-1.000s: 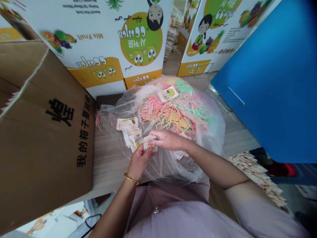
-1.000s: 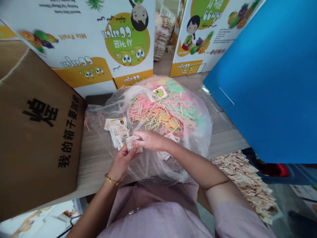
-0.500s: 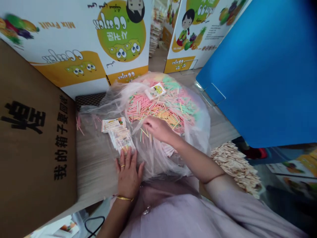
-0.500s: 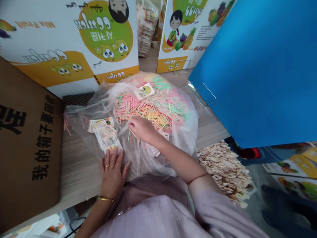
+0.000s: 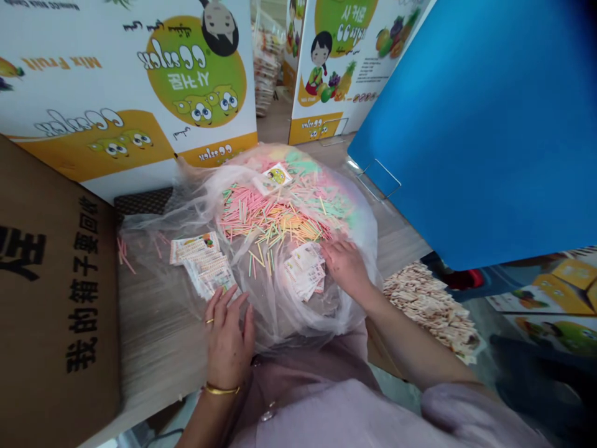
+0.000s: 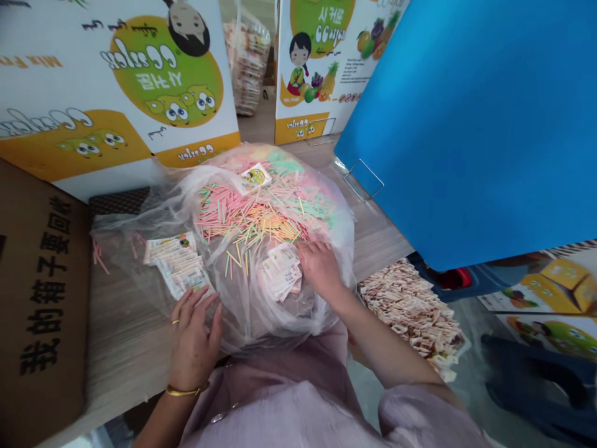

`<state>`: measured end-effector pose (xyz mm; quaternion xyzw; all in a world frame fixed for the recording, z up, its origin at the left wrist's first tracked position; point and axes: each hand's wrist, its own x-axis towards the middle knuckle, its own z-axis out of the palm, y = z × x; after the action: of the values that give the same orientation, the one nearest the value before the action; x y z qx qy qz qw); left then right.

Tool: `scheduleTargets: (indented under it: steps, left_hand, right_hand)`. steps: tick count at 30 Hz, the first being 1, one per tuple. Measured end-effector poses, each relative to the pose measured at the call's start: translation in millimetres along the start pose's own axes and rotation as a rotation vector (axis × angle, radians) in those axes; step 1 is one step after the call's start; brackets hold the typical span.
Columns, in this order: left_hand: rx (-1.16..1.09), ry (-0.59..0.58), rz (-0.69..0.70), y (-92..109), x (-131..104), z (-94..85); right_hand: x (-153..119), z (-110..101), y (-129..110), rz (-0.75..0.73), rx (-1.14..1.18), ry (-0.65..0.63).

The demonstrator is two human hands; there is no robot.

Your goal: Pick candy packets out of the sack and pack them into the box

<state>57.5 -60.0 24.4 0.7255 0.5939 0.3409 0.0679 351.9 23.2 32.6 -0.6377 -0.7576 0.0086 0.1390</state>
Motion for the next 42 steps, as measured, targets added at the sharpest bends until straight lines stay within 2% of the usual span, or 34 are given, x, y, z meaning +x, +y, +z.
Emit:
scheduleTargets:
  steps: [3,5,7,9,11,14,17,20,24,27,30,33,35,39,42]
  left_hand:
    - [-0.121,0.006,0.031,12.8,13.5,-1.8]
    - [-0.188,-0.012,0.031,24.0,21.3,-1.4]
    - [-0.258,-0.051,0.023,33.3,27.4,1.0]
    - [-0.316,-0.098,0.013,37.6,31.0,4.8]
    - [-0.339,-0.115,-0.013,36.3,31.3,8.2]
    - [-0.296,-0.107,-0.025,29.1,25.2,10.0]
    - [-0.232,-0.202,0.114,23.2,13.4,10.8]
    - [-0.167,-0.338,0.232,19.0,1.9,16.0]
    - [-0.094,-0.388,0.158,15.8,-2.3,26.2]
    - [-0.037,-0.355,0.081,19.8,2.3,31.5]
    - [0.076,-0.351,0.018,26.1,8.0,36.1]
    - [0.128,-0.423,-0.009,28.6,14.0,40.2]
    - [0.094,-0.473,-0.027,28.6,18.8,40.9]
    - [0.044,-0.489,-0.030,32.7,26.6,37.8]
    - [0.151,-0.477,-0.034,39.0,28.6,38.5]
  right_hand:
    - [6.0,-23.2,-3.0,-0.019,0.015,0.012]
    - [6.4,-39.6,-13.8,-0.110,0.153,-0.012]
    - [6.5,-51.7,-31.8,-0.231,0.362,-0.076]
    - [10.2,-54.6,-54.5,-0.316,0.536,-0.200]
    - [20.0,-46.0,-78.8,-0.312,0.564,-0.311]
    - [44.2,-16.7,-111.9,-0.186,0.349,-0.329]
    - [68.7,14.9,-135.0,-0.089,0.168,-0.409]
    - [84.3,32.6,-144.5,-0.057,0.146,-0.521]
    - [92.1,28.8,-133.7,-0.068,0.207,-0.548]
    - [93.4,13.4,-108.2,-0.023,0.382,-0.458]
    - [92.9,-3.9,-71.9,0.034,0.522,-0.334]
    - [89.0,-16.4,-39.2,0.147,0.306,-0.260]
    - [85.1,-19.2,-28.4,0.227,0.090,-0.314]
    - [85.2,-10.3,-33.2,0.247,-0.135,-0.418]
    - [97.2,3.5,-39.2,0.236,-0.179,-0.474]
